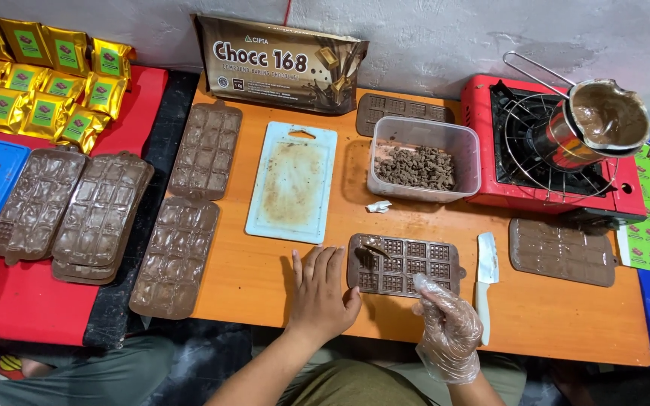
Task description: Trimming excess melted chocolate from a mold using a spatula and stirring chocolate in a pot.
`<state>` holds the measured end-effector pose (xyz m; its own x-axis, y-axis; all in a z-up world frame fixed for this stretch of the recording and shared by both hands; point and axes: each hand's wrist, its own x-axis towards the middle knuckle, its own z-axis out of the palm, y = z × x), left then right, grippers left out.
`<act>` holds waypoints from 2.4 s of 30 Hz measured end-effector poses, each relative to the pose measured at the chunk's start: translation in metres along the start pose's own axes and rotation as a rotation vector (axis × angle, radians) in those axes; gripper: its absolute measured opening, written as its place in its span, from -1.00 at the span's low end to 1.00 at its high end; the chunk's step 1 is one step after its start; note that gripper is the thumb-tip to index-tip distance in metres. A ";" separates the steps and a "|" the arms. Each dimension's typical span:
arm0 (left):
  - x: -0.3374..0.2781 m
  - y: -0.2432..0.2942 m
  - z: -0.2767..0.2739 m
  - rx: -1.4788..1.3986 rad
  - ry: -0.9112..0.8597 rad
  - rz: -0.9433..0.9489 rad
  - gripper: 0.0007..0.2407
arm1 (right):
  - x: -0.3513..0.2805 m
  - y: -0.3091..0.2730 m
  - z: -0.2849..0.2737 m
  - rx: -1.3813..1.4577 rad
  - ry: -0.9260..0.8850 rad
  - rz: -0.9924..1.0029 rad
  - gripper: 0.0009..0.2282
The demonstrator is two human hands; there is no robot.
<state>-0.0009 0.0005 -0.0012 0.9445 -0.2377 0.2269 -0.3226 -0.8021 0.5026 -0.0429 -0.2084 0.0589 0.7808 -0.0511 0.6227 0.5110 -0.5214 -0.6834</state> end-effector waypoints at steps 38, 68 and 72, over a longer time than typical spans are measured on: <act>0.001 0.000 0.001 0.010 -0.039 -0.030 -0.38 | 0.000 0.026 0.003 0.028 0.126 0.043 -0.79; 0.001 -0.001 -0.001 -0.027 -0.038 0.008 -0.38 | 0.005 -0.004 -0.005 -0.183 -0.099 -0.093 -0.80; 0.001 -0.001 -0.001 -0.010 -0.019 0.011 -0.39 | -0.001 0.003 -0.011 -0.125 -0.090 -0.042 -0.78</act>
<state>-0.0001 0.0016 -0.0001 0.9417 -0.2570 0.2171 -0.3338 -0.7939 0.5082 -0.0457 -0.2189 0.0605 0.7912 0.0465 0.6098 0.4999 -0.6234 -0.6012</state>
